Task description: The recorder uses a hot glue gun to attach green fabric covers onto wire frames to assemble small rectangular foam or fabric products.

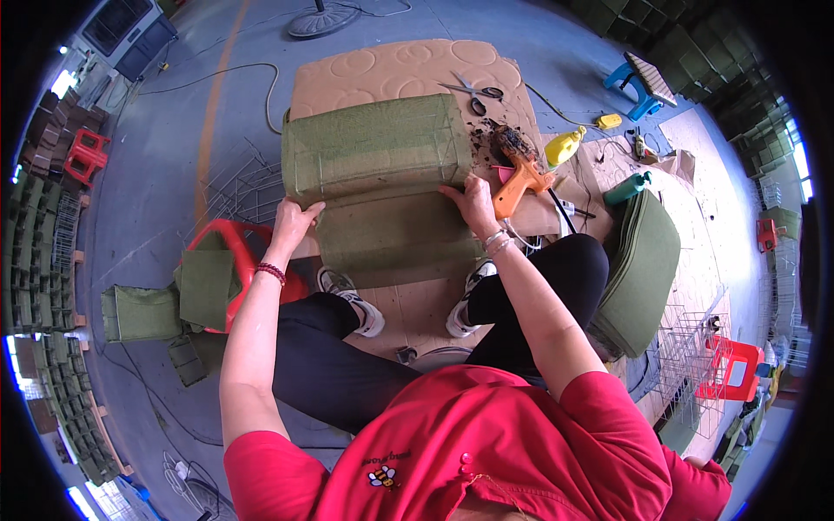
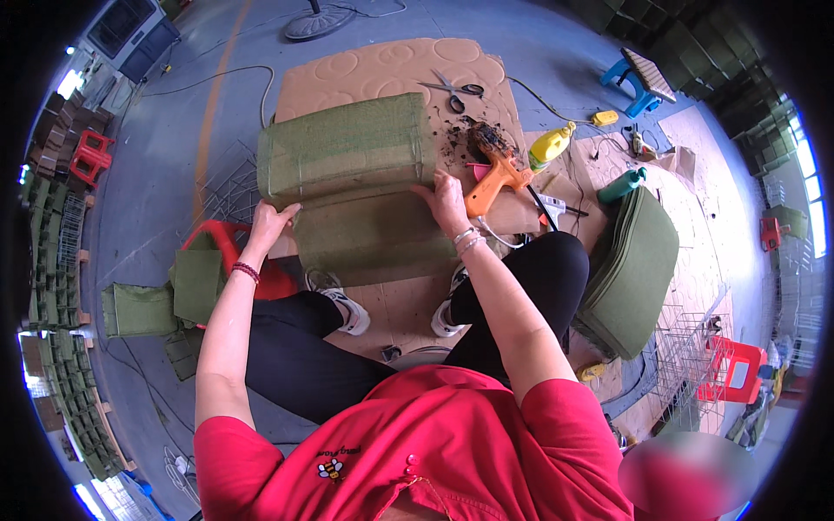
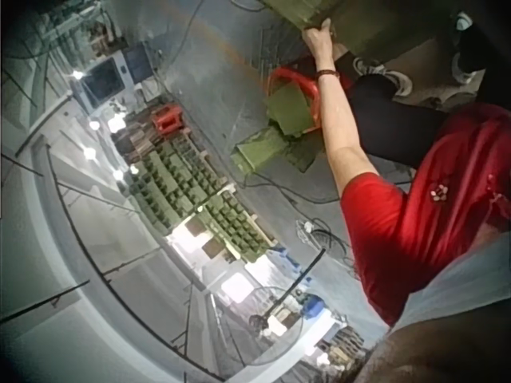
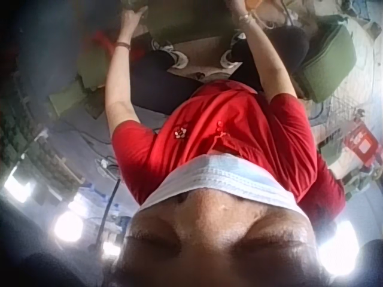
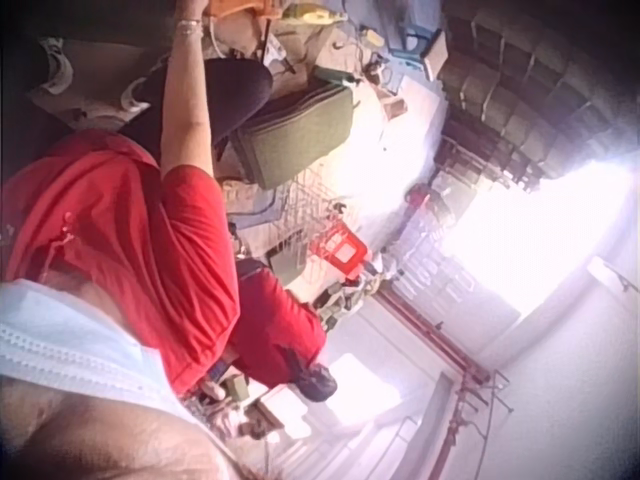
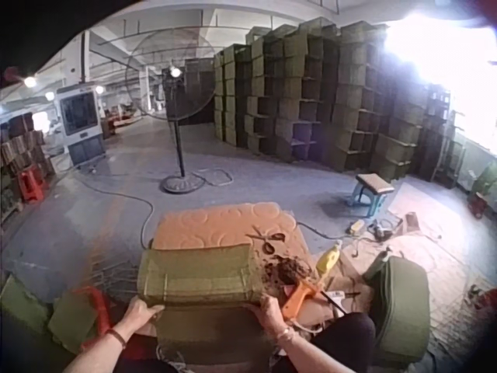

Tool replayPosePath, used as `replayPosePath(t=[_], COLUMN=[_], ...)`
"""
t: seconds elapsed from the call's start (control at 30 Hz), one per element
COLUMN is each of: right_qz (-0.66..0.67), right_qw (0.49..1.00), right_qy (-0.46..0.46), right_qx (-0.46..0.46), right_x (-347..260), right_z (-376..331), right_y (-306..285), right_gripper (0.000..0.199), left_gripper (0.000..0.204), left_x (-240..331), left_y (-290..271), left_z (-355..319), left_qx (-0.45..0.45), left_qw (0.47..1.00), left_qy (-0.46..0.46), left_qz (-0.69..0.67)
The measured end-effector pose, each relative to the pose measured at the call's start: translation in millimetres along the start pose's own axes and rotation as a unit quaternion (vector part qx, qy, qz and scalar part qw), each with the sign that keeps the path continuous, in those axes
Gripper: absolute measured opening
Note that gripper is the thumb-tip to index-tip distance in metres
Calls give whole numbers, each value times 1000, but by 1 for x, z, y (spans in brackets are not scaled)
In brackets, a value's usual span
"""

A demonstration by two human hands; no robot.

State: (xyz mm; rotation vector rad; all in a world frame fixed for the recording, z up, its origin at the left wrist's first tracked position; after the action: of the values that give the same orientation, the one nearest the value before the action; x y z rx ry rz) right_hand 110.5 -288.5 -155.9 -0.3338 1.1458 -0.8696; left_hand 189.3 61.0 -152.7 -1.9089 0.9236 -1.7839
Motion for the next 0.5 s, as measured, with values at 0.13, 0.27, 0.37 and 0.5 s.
replayPosePath(t=[0.13, 0.27, 0.37, 0.5], right_qz=[20, 45, -10, 29], right_qw=[998, 999, 997, 995], right_qy=[57, 28, 69, 79], right_qx=[-24, 11, -23, -51], right_x=[16, 16, 15, -11], right_z=[-3, -2, 2, 27], right_y=[13, 10, 8, -6], right_gripper=[38, 41, 44, 42], left_gripper=[30, 34, 35, 32], left_x=[16, 18, 23, -11], left_y=[-12, -8, -10, -34], left_z=[-10, -8, -7, 18], left_qx=[87, 71, 66, 96], left_qw=[985, 990, 991, 981], left_qy=[147, 113, 107, 19], left_qz=[7, 39, 51, 170])
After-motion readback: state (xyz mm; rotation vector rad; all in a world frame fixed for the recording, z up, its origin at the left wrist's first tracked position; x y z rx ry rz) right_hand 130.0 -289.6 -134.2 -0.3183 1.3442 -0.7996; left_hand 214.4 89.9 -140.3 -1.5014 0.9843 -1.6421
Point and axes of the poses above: each hand's wrist, its own z-axis towards the middle knuckle, its own y-axis out of the palm, x = y × z, the point moved 9 cm from there along z, towards the middle knuckle, and after that the axes turned 5 degrees about -y, right-handed, at the moved point
